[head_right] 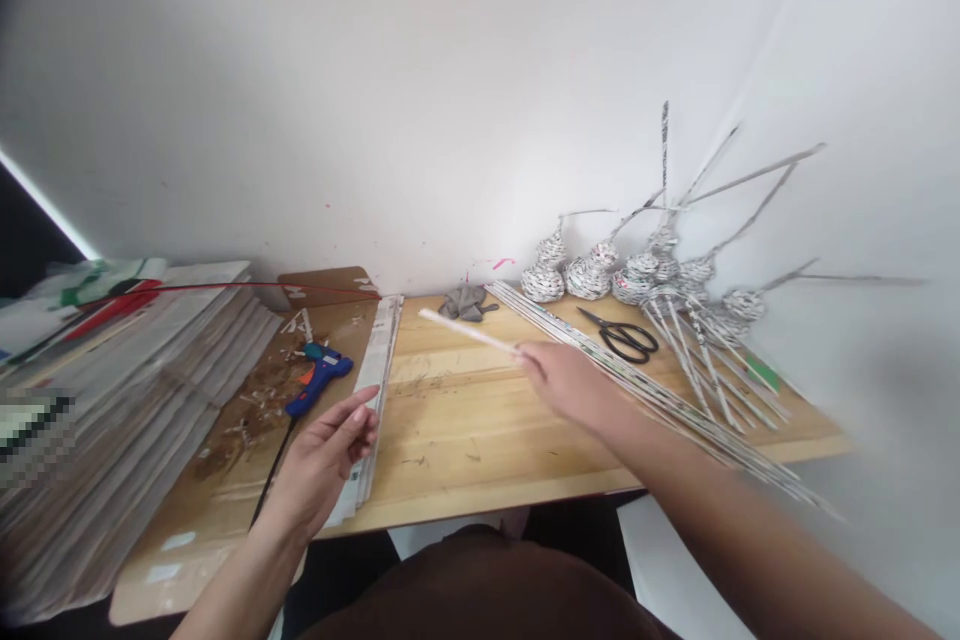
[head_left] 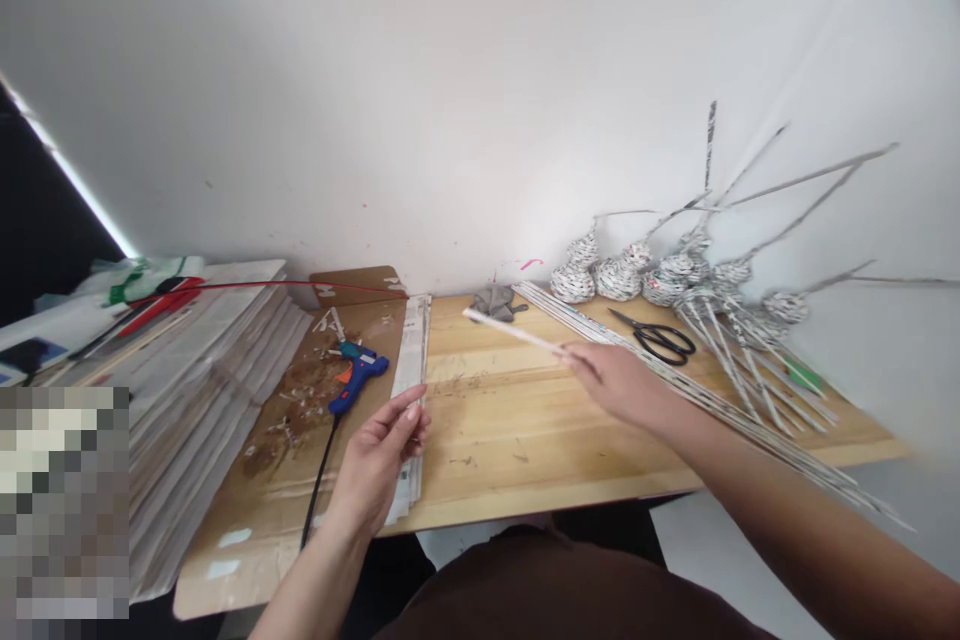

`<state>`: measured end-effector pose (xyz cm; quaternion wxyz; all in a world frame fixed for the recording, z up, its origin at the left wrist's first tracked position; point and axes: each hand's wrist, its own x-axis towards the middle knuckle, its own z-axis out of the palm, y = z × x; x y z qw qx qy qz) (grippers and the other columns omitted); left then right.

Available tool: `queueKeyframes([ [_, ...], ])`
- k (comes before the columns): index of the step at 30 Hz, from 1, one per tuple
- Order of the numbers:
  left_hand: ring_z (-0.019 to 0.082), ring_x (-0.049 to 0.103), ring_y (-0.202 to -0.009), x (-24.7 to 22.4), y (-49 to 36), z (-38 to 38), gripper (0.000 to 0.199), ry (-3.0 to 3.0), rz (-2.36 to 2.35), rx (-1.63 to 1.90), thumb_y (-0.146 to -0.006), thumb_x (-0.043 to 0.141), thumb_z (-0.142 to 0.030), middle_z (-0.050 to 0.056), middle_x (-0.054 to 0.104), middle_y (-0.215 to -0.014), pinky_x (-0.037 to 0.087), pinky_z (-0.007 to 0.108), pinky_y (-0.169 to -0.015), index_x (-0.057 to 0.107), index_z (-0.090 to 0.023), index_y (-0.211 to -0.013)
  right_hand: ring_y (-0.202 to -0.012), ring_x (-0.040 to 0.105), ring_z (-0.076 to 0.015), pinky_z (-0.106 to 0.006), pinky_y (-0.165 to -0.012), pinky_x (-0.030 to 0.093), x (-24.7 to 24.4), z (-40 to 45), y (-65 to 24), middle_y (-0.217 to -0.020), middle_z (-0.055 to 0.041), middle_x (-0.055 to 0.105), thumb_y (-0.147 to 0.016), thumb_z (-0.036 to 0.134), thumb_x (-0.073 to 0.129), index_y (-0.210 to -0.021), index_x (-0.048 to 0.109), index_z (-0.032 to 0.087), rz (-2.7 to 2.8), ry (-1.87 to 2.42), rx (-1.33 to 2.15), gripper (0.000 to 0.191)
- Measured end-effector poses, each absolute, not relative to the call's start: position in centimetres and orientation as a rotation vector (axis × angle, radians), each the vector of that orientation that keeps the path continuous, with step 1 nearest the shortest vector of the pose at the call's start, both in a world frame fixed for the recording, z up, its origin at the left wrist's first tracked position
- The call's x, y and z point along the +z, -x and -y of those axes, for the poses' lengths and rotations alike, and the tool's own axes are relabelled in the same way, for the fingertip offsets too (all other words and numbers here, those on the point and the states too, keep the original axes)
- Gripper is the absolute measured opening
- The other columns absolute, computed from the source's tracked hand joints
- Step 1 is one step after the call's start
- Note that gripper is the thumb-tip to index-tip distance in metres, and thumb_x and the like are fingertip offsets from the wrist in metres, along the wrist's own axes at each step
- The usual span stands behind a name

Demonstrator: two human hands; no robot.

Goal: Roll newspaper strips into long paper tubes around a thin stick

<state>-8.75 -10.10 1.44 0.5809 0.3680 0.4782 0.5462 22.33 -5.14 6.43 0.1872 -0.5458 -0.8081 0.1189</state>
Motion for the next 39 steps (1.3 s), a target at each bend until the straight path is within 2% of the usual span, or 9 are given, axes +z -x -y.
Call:
queueKeyframes([
  [3, 0.01, 0.052, -0.062, 0.6, 9.2, 10.5, 0.04, -0.98, -1.262, 1.278, -0.072, 0.067, -0.038, 0.003, 0.061, -0.074, 0.041, 0.02, -0.055, 0.064, -0.014, -0.105, -0.084, 0.056, -0.0209, -0.028, -0.074, 0.035, 6.0, 2.0, -25.5, -0.093, -0.0135, 0.062, -0.091, 0.02, 0.033, -0.117, 0.055, 0.011, 2.225, 1.842, -0.04, 0.035],
  [5, 0.011, 0.053, -0.063, 0.2, 9.5, 10.7, 0.038, -1.076, -1.336, 1.263, -0.073, 0.066, -0.04, 0.003, 0.062, -0.073, 0.043, 0.021, -0.058, 0.066, -0.014, -0.1, -0.079, 0.056, -0.0214, -0.028, -0.071, 0.034, 5.4, 0.3, -26.9, -0.091, -0.0155, 0.06, -0.086, 0.011, 0.037, -0.116, 0.055, 0.008, 2.254, 1.99, -0.147, 0.035],
  [8, 0.013, 0.056, -0.065, 0.0, 9.9, 11.0, 0.038, -1.175, -1.463, 1.208, -0.071, 0.067, -0.043, 0.004, 0.066, -0.073, 0.045, 0.023, -0.061, 0.069, -0.016, -0.097, -0.081, 0.055, -0.0219, -0.028, -0.072, 0.032, 4.3, -1.6, -27.6, -0.09, -0.0163, 0.06, -0.082, 0.005, 0.038, -0.11, 0.058, 0.008, 2.255, 2.046, -0.253, 0.034],
  [12, 0.019, 0.061, -0.076, 0.2, 10.0, 11.3, 0.038, -1.264, -1.639, 1.139, -0.065, 0.069, -0.048, 0.006, 0.07, -0.082, 0.047, 0.027, -0.069, 0.072, -0.017, -0.087, -0.083, 0.053, -0.0216, -0.028, -0.074, 0.033, 3.1, -3.5, -26.8, -0.096, -0.0156, 0.058, -0.085, 0.006, 0.035, -0.115, 0.056, 0.009, 2.199, 2.033, -0.325, 0.037],
  [17, 0.018, 0.058, -0.062, 0.2, 9.8, 11.8, 0.037, -1.506, -1.78, 1.133, -0.068, 0.063, -0.054, 0.002, 0.065, -0.061, 0.044, 0.024, -0.059, 0.068, -0.018, -0.062, -0.093, 0.048, -0.0247, -0.032, -0.08, 0.031, 2.4, -4.1, -26.0, -0.101, -0.0156, 0.056, -0.089, 0.014, 0.035, -0.115, 0.057, 0.011, 2.116, 2.047, -0.376, 0.034],
  [21, 0.02, 0.06, -0.065, -0.1, 9.8, 11.8, 0.037, -1.585, -1.791, 1.166, -0.068, 0.061, -0.055, 0.003, 0.067, -0.064, 0.045, 0.024, -0.061, 0.068, -0.019, -0.063, -0.097, 0.045, -0.027, -0.035, -0.08, 0.029, 2.4, -3.2, -26.4, -0.103, -0.0128, 0.056, -0.087, 0.027, 0.046, -0.105, 0.061, 0.017, 2.051, 1.989, -0.43, 0.025],
  [25, 0.019, 0.059, -0.062, 0.0, 9.3, 11.8, 0.039, -1.63, -1.801, 1.168, -0.069, 0.059, -0.057, 0.003, 0.065, -0.062, 0.045, 0.023, -0.059, 0.068, -0.02, -0.062, -0.093, 0.047, -0.0263, -0.034, -0.076, 0.029, 2.2, -2.6, -26.8, -0.091, -0.0097, 0.059, -0.085, 0.034, 0.05, -0.086, 0.065, 0.019, 2.079, 1.98, -0.358, 0.021],
  [33, 0.018, 0.057, -0.057, 0.4, 8.9, 11.9, 0.045, -1.642, -1.814, 1.179, -0.067, 0.057, -0.063, 0.002, 0.062, -0.056, 0.043, 0.022, -0.052, 0.067, -0.02, -0.058, -0.089, 0.051, -0.0246, -0.033, -0.076, 0.031, 1.9, -3.1, -26.8, -0.089, -0.0115, 0.062, -0.085, 0.031, 0.047, -0.088, 0.066, 0.016, 2.082, 2.062, -0.331, 0.025],
  [39, 0.018, 0.057, -0.057, 0.4, 9.0, 11.8, 0.043, -1.657, -1.826, 1.153, -0.068, 0.058, -0.061, 0.002, 0.062, -0.058, 0.044, 0.022, -0.054, 0.067, -0.02, -0.059, -0.086, 0.052, -0.0235, -0.032, -0.075, 0.032, 2.0, -4.2, -26.3, -0.091, -0.0138, 0.062, -0.087, 0.03, 0.043, -0.089, 0.064, 0.012, 2.094, 2.053, -0.359, 0.028],
])
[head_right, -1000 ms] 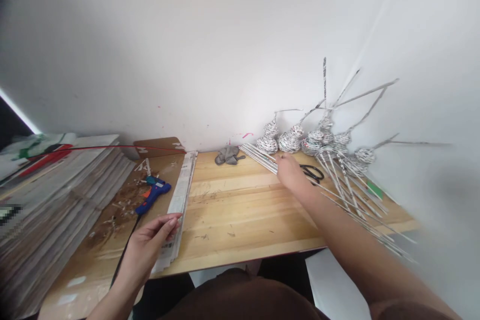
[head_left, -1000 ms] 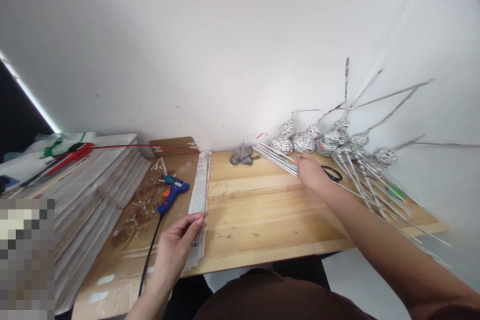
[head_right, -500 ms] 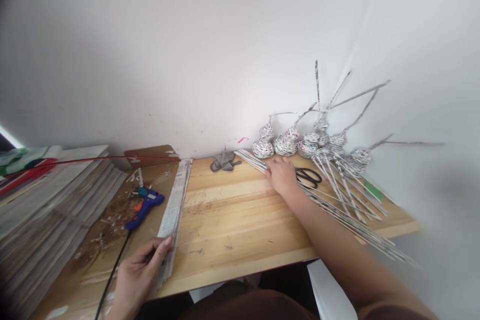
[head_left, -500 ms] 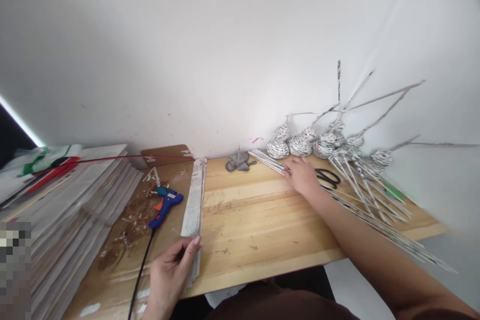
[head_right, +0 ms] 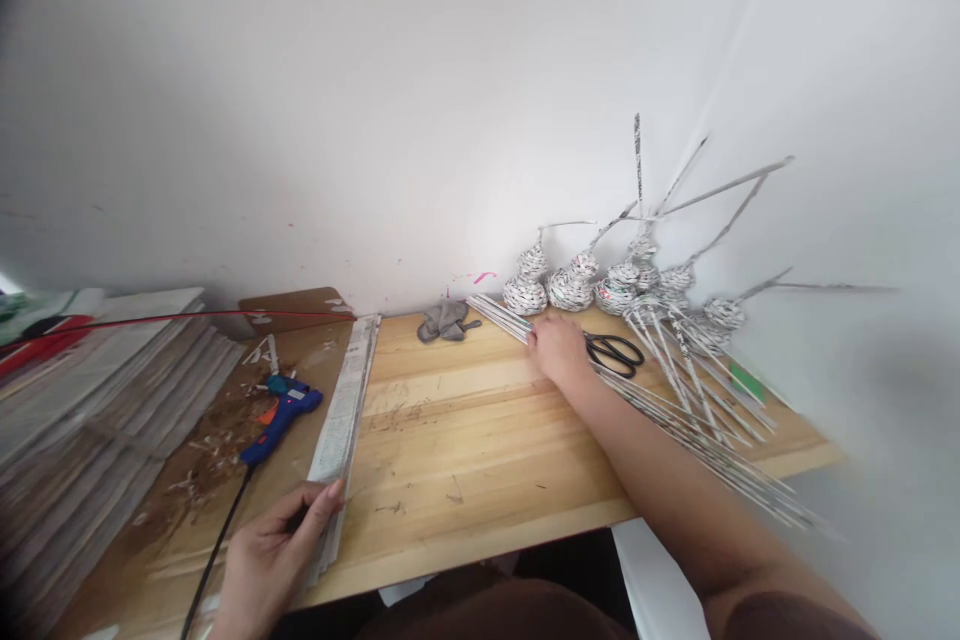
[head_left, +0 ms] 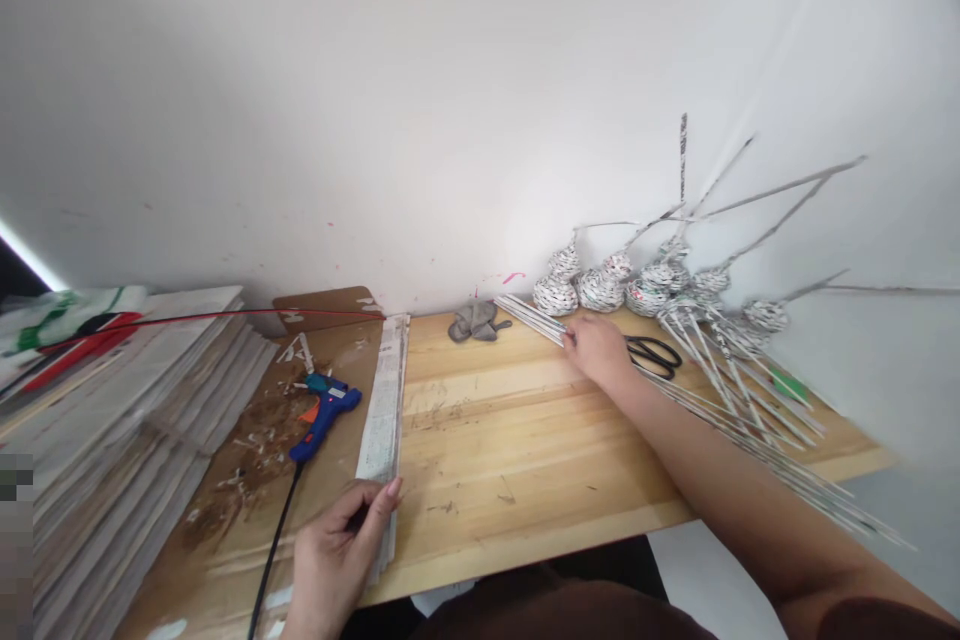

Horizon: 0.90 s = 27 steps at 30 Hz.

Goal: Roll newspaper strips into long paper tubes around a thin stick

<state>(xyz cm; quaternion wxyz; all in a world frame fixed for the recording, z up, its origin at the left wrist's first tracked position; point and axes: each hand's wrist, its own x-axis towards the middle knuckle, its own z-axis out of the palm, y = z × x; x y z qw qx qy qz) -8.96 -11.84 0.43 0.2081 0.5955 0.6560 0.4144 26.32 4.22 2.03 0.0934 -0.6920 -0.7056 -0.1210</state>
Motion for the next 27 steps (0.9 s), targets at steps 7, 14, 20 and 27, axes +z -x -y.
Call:
queueKeyframes([
  [7, 0.019, 0.06, -0.061, 0.3, 9.3, 11.7, 0.04, -1.647, -1.811, 1.153, -0.071, 0.058, -0.057, 0.003, 0.065, -0.062, 0.045, 0.023, -0.058, 0.068, -0.02, -0.061, -0.089, 0.055, -0.0228, -0.029, -0.072, 0.035, 2.7, -5.3, -24.8, -0.097, -0.0147, 0.061, -0.088, 0.029, 0.042, -0.098, 0.062, 0.011, 2.071, 2.14, -0.304, 0.028],
  [14, 0.018, 0.06, -0.065, 0.0, 9.3, 11.9, 0.032, -1.619, -1.812, 1.207, -0.075, 0.058, -0.048, 0.003, 0.066, -0.067, 0.043, 0.023, -0.063, 0.068, -0.019, -0.066, -0.088, 0.054, -0.0218, -0.029, -0.073, 0.034, 2.3, -4.9, -23.6, -0.096, -0.0122, 0.06, -0.089, 0.027, 0.04, -0.095, 0.063, 0.015, 2.278, 1.911, -0.273, 0.027],
  [20, 0.021, 0.059, -0.076, -0.3, 9.5, 11.8, 0.019, -1.75, -1.772, 1.277, -0.076, 0.061, -0.038, 0.005, 0.066, -0.076, 0.044, 0.028, -0.073, 0.068, -0.021, -0.07, -0.083, 0.056, -0.0224, -0.03, -0.068, 0.034, 2.2, -5.6, -23.1, -0.094, -0.0125, 0.062, -0.088, 0.027, 0.041, -0.097, 0.061, 0.014, 2.311, 1.978, -0.281, 0.026],
  [27, 0.023, 0.058, -0.092, -1.2, 10.0, 11.3, 0.011, -2.022, -1.795, 1.267, -0.076, 0.063, -0.031, 0.007, 0.066, -0.091, 0.043, 0.035, -0.086, 0.068, -0.022, -0.081, -0.085, 0.057, -0.0229, -0.03, -0.07, 0.036, 2.3, -5.0, -22.8, -0.098, -0.0125, 0.06, -0.089, 0.029, 0.04, -0.102, 0.059, 0.014, 2.445, 1.849, -0.345, 0.027],
])
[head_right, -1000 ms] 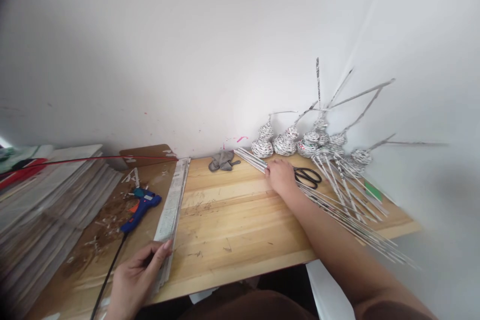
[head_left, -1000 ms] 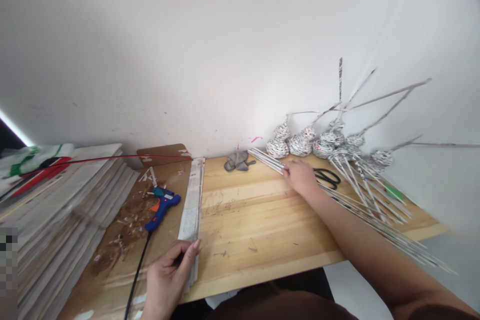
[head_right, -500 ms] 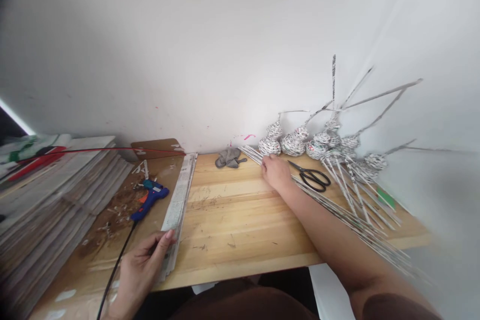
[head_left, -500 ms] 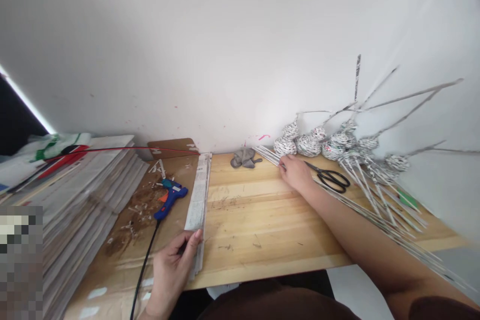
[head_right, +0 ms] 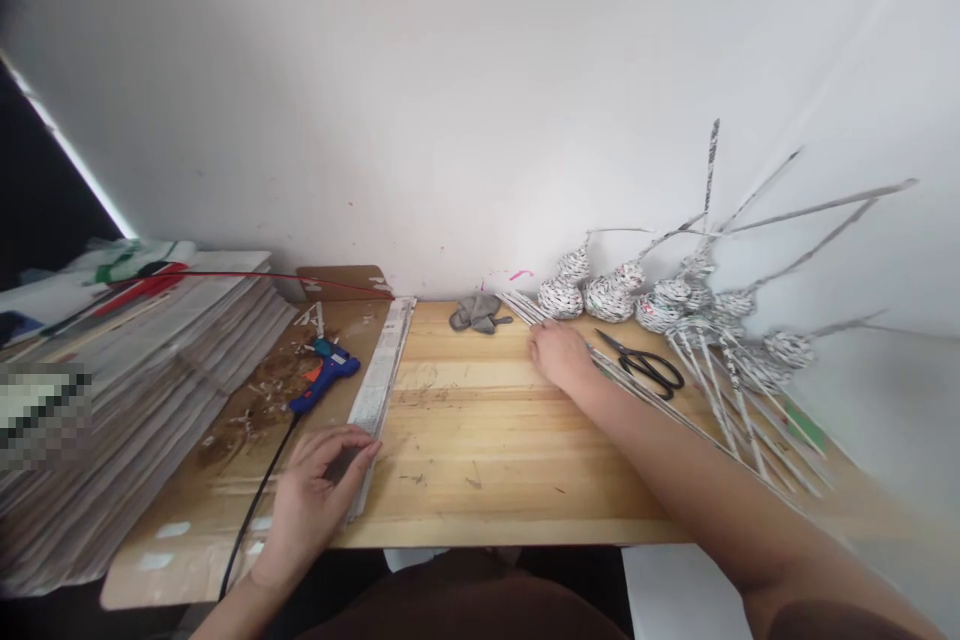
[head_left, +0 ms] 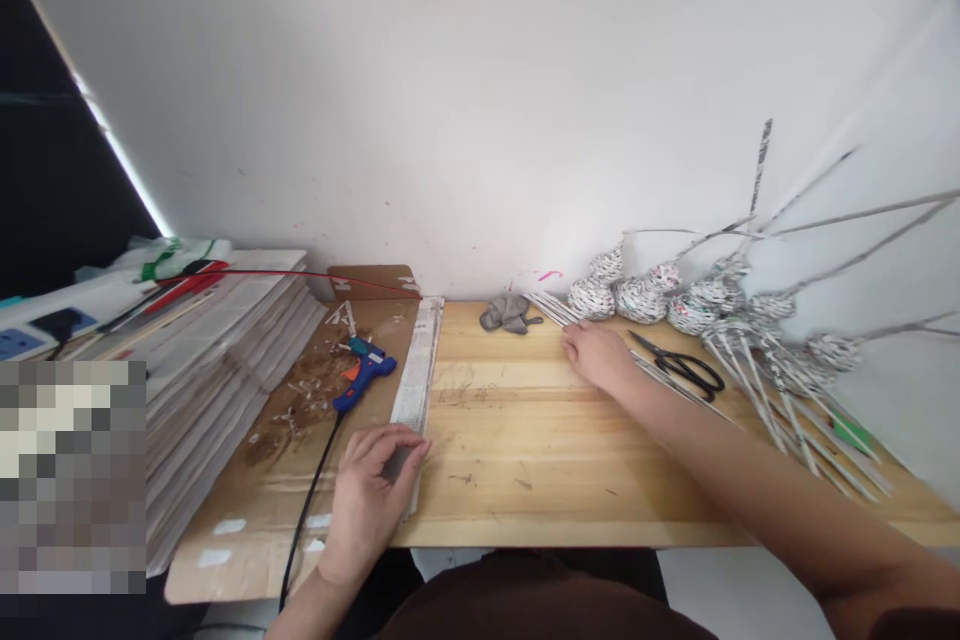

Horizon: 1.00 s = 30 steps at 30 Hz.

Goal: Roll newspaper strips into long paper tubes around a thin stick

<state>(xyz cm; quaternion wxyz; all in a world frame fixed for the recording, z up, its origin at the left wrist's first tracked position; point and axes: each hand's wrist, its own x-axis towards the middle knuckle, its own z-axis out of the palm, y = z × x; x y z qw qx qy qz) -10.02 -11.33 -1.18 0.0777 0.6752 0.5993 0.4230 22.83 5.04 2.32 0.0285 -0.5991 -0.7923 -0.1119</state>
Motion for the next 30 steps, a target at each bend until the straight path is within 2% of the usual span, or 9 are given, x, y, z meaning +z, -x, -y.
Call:
queueKeyframes([
  [4, 0.023, 0.058, -0.091, -2.1, 10.5, 11.1, 0.012, -2.094, -1.783, 1.291, -0.076, 0.062, -0.03, 0.006, 0.066, -0.091, 0.045, 0.037, -0.085, 0.068, -0.022, -0.082, -0.09, 0.057, -0.0253, -0.032, -0.073, 0.037, 2.5, -5.1, -23.3, -0.102, -0.0153, 0.059, -0.089, 0.026, 0.039, -0.112, 0.055, 0.012, 2.443, 1.896, -0.325, 0.031],
  [7, 0.022, 0.058, -0.091, -2.6, 10.8, 11.0, 0.011, -2.127, -1.769, 1.306, -0.076, 0.063, -0.03, 0.005, 0.066, -0.091, 0.045, 0.037, -0.085, 0.068, -0.022, -0.083, -0.09, 0.057, -0.0268, -0.033, -0.073, 0.038, 2.7, -5.4, -23.4, -0.102, -0.0163, 0.059, -0.088, 0.024, 0.04, -0.112, 0.055, 0.011, 2.417, 1.93, -0.312, 0.031],
  [14, 0.022, 0.058, -0.091, -3.2, 11.3, 10.8, 0.013, -2.174, -1.764, 1.277, -0.075, 0.065, -0.033, 0.005, 0.066, -0.091, 0.045, 0.037, -0.085, 0.067, -0.023, -0.083, -0.088, 0.058, -0.0239, -0.03, -0.071, 0.038, 4.0, -5.3, -23.4, -0.1, -0.014, 0.061, -0.089, 0.028, 0.039, -0.102, 0.06, 0.014, 2.394, 1.866, -0.248, 0.028],
  [22, 0.023, 0.058, -0.09, -3.1, 11.4, 10.8, 0.018, -2.203, -1.798, 1.249, -0.076, 0.062, -0.04, 0.005, 0.067, -0.09, 0.044, 0.038, -0.084, 0.067, -0.023, -0.075, -0.078, 0.059, -0.0181, -0.026, -0.066, 0.035, 3.0, -3.9, -21.0, -0.085, -0.0071, 0.067, -0.087, 0.031, 0.046, -0.08, 0.065, 0.017, 2.41, 1.724, -0.081, 0.024],
  [26, 0.024, 0.058, -0.092, -3.5, 11.4, 10.4, 0.019, -2.291, -1.823, 1.192, -0.075, 0.062, -0.042, 0.005, 0.067, -0.093, 0.044, 0.04, -0.084, 0.068, -0.024, -0.08, -0.074, 0.059, -0.0174, -0.025, -0.064, 0.035, 2.0, -3.7, -18.8, -0.078, -0.0068, 0.067, -0.089, 0.035, 0.042, -0.079, 0.066, 0.016, 2.271, 1.602, 0.256, 0.032],
  [30, 0.025, 0.057, -0.095, -4.2, 11.5, 10.0, 0.027, -2.363, -1.819, 1.136, -0.073, 0.065, -0.043, 0.006, 0.066, -0.099, 0.044, 0.041, -0.086, 0.066, -0.025, -0.094, -0.075, 0.061, -0.0141, -0.023, -0.065, 0.038, 1.3, -3.9, -15.8, -0.082, -0.0042, 0.07, -0.09, 0.023, 0.039, -0.082, 0.067, 0.017, 2.19, 1.487, 0.533, 0.03],
])
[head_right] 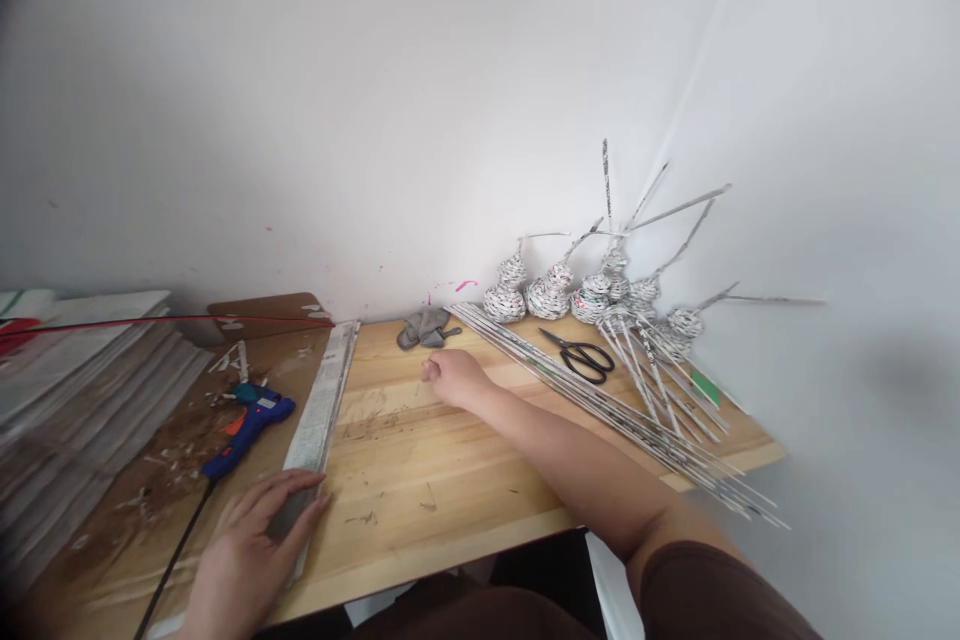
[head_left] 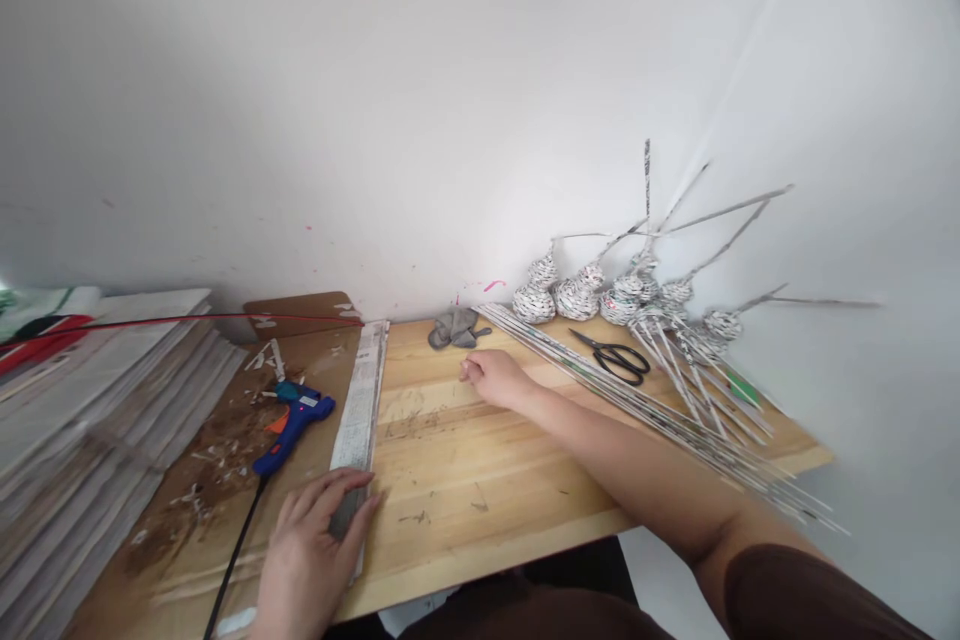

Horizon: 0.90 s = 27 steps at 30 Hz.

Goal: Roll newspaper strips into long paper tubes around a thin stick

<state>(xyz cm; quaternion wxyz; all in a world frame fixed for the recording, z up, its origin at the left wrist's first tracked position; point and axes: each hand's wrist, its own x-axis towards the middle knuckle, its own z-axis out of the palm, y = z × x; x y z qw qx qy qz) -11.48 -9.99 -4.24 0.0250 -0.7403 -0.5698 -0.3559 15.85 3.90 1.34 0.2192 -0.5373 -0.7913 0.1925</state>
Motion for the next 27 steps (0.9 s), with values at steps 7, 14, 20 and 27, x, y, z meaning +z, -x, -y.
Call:
queueKeyframes([
  [7, 0.022, 0.058, -0.098, -3.6, 10.9, 10.6, 0.028, 2.477, 1.717, -1.145, -0.076, 0.064, -0.033, 0.003, 0.065, -0.101, 0.046, 0.036, -0.086, 0.062, -0.027, -0.103, -0.076, 0.06, -0.0139, -0.022, -0.066, 0.039, -0.2, -2.5, -10.6, -0.086, -0.0024, 0.069, -0.084, 0.022, 0.05, -0.092, 0.066, 0.02, 2.241, 1.16, 0.64, 0.018],
  [14, 0.028, 0.054, -0.103, -2.1, 10.0, 10.6, 0.048, 2.111, 2.045, -1.034, -0.077, 0.06, -0.039, 0.01, 0.059, -0.112, 0.042, 0.045, -0.09, 0.052, -0.02, -0.12, -0.074, 0.058, -0.0141, -0.024, -0.068, 0.039, -0.9, -2.1, -10.8, -0.083, -0.0042, 0.067, -0.084, 0.02, 0.05, -0.086, 0.066, 0.018, 2.261, 0.999, 0.531, 0.016],
  [20, 0.021, 0.061, -0.09, -1.7, 10.6, 10.0, 0.04, 2.109, 2.237, -1.186, -0.081, 0.054, -0.033, 0.007, 0.065, -0.098, 0.047, 0.037, -0.084, 0.053, -0.02, -0.119, -0.07, 0.057, -0.0128, -0.024, -0.066, 0.039, -0.9, -2.3, -11.2, -0.083, -0.0035, 0.067, -0.084, 0.019, 0.05, -0.087, 0.066, 0.018, 2.255, 0.976, 0.627, 0.016],
  [27, 0.019, 0.065, -0.077, 0.7, 12.6, 9.8, 0.032, 2.143, 2.446, -1.086, -0.077, 0.054, -0.046, 0.004, 0.07, -0.089, 0.049, 0.028, -0.069, 0.069, -0.021, -0.093, -0.067, 0.056, -0.0126, -0.024, -0.065, 0.039, -0.6, -2.5, -11.3, -0.08, -0.003, 0.067, -0.084, 0.02, 0.05, -0.086, 0.067, 0.018, 2.246, 0.977, 0.701, 0.017],
])
